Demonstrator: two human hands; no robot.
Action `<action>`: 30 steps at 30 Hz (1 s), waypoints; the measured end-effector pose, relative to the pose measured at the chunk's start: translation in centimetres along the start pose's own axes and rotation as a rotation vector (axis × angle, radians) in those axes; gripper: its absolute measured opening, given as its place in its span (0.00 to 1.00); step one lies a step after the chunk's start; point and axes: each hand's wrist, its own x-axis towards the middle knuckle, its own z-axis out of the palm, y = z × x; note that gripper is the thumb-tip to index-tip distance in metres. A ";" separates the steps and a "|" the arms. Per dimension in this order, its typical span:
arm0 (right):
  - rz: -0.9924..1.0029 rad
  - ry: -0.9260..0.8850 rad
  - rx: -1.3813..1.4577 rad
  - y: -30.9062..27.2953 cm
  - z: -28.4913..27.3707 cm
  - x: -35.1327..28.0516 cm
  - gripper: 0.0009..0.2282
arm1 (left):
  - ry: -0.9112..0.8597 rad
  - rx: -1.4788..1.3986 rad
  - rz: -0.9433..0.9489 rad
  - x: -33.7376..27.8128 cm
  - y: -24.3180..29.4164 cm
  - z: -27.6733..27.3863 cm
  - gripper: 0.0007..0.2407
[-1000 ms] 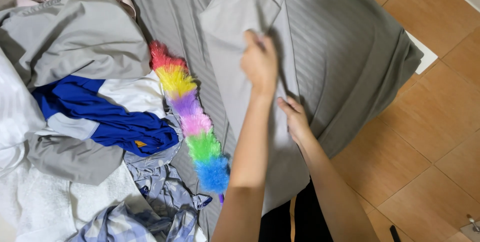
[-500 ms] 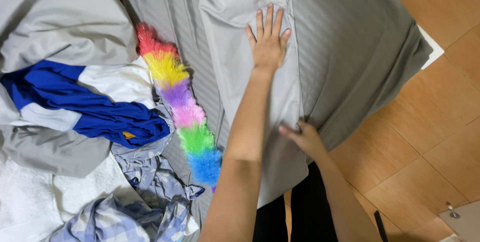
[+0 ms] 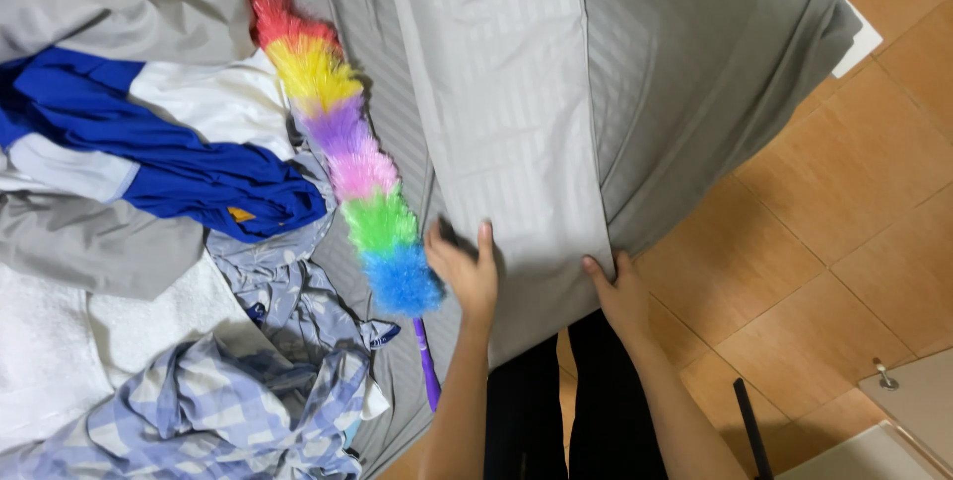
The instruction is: The person folds a pink t-shirt with a cartoon print, a black and yellow t-shirt, and a grey t-shirt on a bed. They smooth each garment before folding it into a neat square and placing it on a nearby chair.
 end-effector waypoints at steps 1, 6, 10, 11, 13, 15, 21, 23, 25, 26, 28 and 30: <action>0.058 -0.080 0.014 0.2 0.0 -0.3 0.27 | -0.077 0.032 -0.116 -2.6 -1.4 -0.9 0.32; 0.060 -0.261 0.268 3.1 0.0 -1.2 0.24 | -0.291 0.092 -0.370 -8.1 -4.4 -2.9 0.26; -0.017 -0.251 0.457 6.5 -0.5 -2.3 0.23 | -0.453 -0.342 -0.517 -6.6 -0.4 -7.3 0.22; 0.051 -0.193 0.444 7.6 -0.3 -2.1 0.23 | -0.472 -0.465 -0.539 -6.2 0.6 -8.3 0.21; -0.035 -0.148 0.418 6.1 -1.4 -2.9 0.23 | -0.504 -0.417 -0.514 -6.7 0.8 -9.2 0.22; -0.107 -0.096 0.391 3.8 -2.9 -4.6 0.24 | -0.549 -0.364 -0.495 -8.4 -0.1 -9.8 0.23; -0.226 -0.299 0.159 9.3 -4.8 -7.8 0.21 | -0.615 -0.643 -0.496 -17.1 -5.9 -10.4 0.36; -0.046 -0.461 0.186 10.3 -5.8 -8.5 0.28 | -0.815 -0.407 -0.612 -18.2 -5.2 -12.0 0.41; -0.082 -0.545 0.178 6.6 -7.8 -9.1 0.33 | -0.874 -0.291 -0.691 -16.6 -3.2 -13.8 0.43; -0.103 -0.630 0.170 4.8 -8.9 -9.6 0.39 | -0.940 -0.165 -0.775 -15.9 -2.0 -14.9 0.45; -0.033 -0.645 0.234 1.1 -9.8 -8.0 0.39 | -0.879 -0.339 -0.806 -12.6 0.9 -16.5 0.44; 0.032 -0.656 0.303 -2.3 -10.1 -5.5 0.39 | -0.811 -0.511 -0.824 -8.6 3.0 -16.9 0.44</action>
